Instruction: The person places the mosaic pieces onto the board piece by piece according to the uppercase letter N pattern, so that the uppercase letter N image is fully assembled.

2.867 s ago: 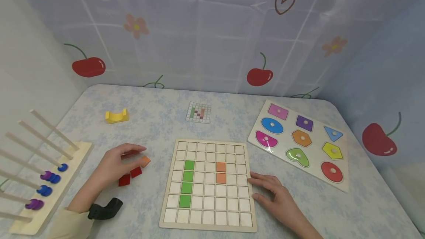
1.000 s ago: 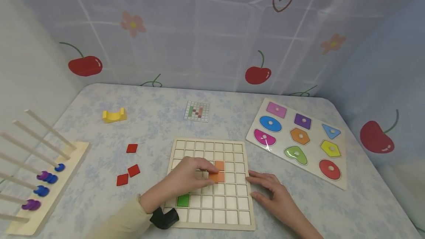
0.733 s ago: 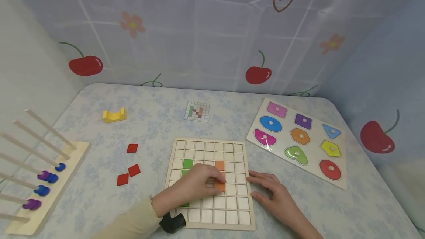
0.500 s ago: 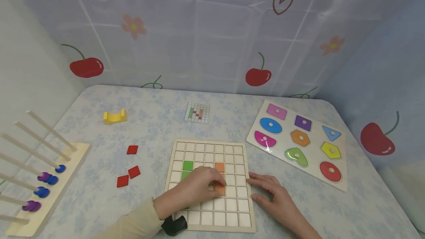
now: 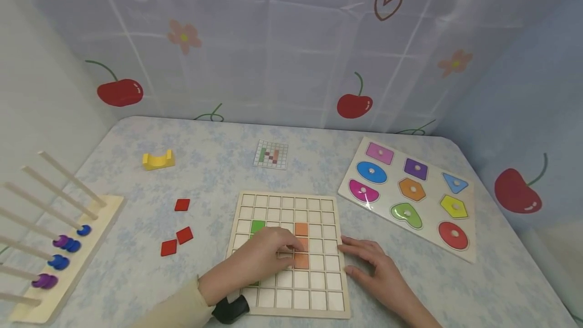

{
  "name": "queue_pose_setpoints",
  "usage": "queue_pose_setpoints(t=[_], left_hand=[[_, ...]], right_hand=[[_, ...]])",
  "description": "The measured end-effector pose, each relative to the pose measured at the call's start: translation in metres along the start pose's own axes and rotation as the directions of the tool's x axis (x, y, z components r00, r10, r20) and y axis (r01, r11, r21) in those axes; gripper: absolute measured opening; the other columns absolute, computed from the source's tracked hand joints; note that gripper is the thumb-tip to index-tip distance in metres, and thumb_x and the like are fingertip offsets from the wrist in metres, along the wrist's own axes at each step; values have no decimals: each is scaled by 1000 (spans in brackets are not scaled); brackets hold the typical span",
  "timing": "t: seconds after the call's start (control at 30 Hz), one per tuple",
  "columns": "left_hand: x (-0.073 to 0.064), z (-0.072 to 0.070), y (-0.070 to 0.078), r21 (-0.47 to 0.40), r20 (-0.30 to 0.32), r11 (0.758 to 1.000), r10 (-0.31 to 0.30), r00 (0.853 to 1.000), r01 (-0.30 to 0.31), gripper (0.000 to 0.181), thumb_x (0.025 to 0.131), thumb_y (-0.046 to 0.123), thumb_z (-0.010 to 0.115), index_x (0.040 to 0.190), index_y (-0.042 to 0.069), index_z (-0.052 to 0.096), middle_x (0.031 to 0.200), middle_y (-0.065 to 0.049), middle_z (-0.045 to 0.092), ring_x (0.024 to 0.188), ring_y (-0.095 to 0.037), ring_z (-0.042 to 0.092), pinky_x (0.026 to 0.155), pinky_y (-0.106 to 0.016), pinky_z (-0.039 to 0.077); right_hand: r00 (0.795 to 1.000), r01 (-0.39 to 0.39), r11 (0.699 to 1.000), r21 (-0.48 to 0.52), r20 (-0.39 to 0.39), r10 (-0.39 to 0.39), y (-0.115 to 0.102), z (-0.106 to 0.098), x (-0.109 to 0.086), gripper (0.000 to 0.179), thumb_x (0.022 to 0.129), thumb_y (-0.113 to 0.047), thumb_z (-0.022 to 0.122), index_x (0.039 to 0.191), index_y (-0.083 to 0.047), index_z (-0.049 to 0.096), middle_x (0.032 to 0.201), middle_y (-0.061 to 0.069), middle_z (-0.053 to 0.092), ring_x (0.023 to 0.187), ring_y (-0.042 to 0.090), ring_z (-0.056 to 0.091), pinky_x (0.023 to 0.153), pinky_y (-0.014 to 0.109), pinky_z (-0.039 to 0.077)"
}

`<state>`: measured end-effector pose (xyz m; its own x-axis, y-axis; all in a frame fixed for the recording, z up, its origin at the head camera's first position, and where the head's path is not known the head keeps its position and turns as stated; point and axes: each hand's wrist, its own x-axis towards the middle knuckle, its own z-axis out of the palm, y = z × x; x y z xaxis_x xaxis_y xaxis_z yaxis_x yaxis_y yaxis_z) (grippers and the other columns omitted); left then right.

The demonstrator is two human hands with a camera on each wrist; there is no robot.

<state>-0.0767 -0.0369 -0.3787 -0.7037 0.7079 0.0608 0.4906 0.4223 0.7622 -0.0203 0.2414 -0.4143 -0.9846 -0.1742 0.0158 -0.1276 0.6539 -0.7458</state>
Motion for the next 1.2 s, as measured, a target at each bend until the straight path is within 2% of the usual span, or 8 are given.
queue_pose_setpoints(t=[0.17,0.33,0.47,0.53,0.67,0.87,1.07,1.2], left_hand=[[-33,-36,-17,-35,-189,999,-43,981,37,24,79,7,75,102,11,70,100,9,64,90,-15,60,77,-33,51],[-80,-73,-48,-53,-379,983,-181,907,173,28,77,8,78,104,11,70,103,6,64,95,-18,60,81,-39,51],[-118,-90,-70,-36,-393,941,-323,861,336,38,77,15,79,113,10,66,111,-2,62,101,-23,57,84,-42,49],[-132,-94,-78,0,-370,913,-379,848,407,45,76,19,80,117,11,64,115,-4,59,103,-24,55,85,-41,48],[-149,-94,-89,53,-346,902,-386,855,428,54,74,22,81,122,11,61,118,-6,57,104,-26,56,84,-35,49],[-152,-93,-95,125,-367,908,-331,869,399,53,72,13,82,121,11,61,111,-2,59,94,-20,60,77,-28,51],[-152,-92,-98,161,-388,909,-301,871,385,49,71,11,82,117,12,64,101,4,62,83,-9,57,73,-25,51],[-151,-91,-100,167,-390,894,-327,861,415,46,71,12,82,114,11,65,100,4,63,82,-10,57,72,-26,51]], right_hand=[[999,41,999,0,-6,-41,1,0,-1,39,80,-18,75,116,-32,65,129,-16,52,115,8,44,91,32,44],[993,114,993,-9,-25,-114,3,0,-3,39,81,-18,75,116,-29,66,129,-13,53,113,9,45,89,28,45],[990,141,990,-7,-24,-141,3,1,-3,38,81,-18,74,117,-27,66,129,-12,53,113,10,45,89,27,44],[991,133,991,-5,-22,-133,3,1,-3,38,81,-17,74,117,-27,66,129,-12,53,114,10,45,89,27,45],[995,93,996,0,-20,-93,1,0,-3,39,81,-18,75,116,-30,66,129,-15,52,114,9,44,90,29,45],[996,85,996,8,-15,-85,0,1,-1,39,81,-19,74,117,-30,65,129,-13,52,114,10,44,90,31,45],[996,90,996,-7,-26,-90,1,0,-1,39,80,-19,75,116,-30,66,128,-15,53,114,9,45,91,30,44],[993,116,993,-13,-29,-116,2,1,-1,39,80,-19,75,117,-28,66,128,-14,53,114,10,45,91,29,44]])
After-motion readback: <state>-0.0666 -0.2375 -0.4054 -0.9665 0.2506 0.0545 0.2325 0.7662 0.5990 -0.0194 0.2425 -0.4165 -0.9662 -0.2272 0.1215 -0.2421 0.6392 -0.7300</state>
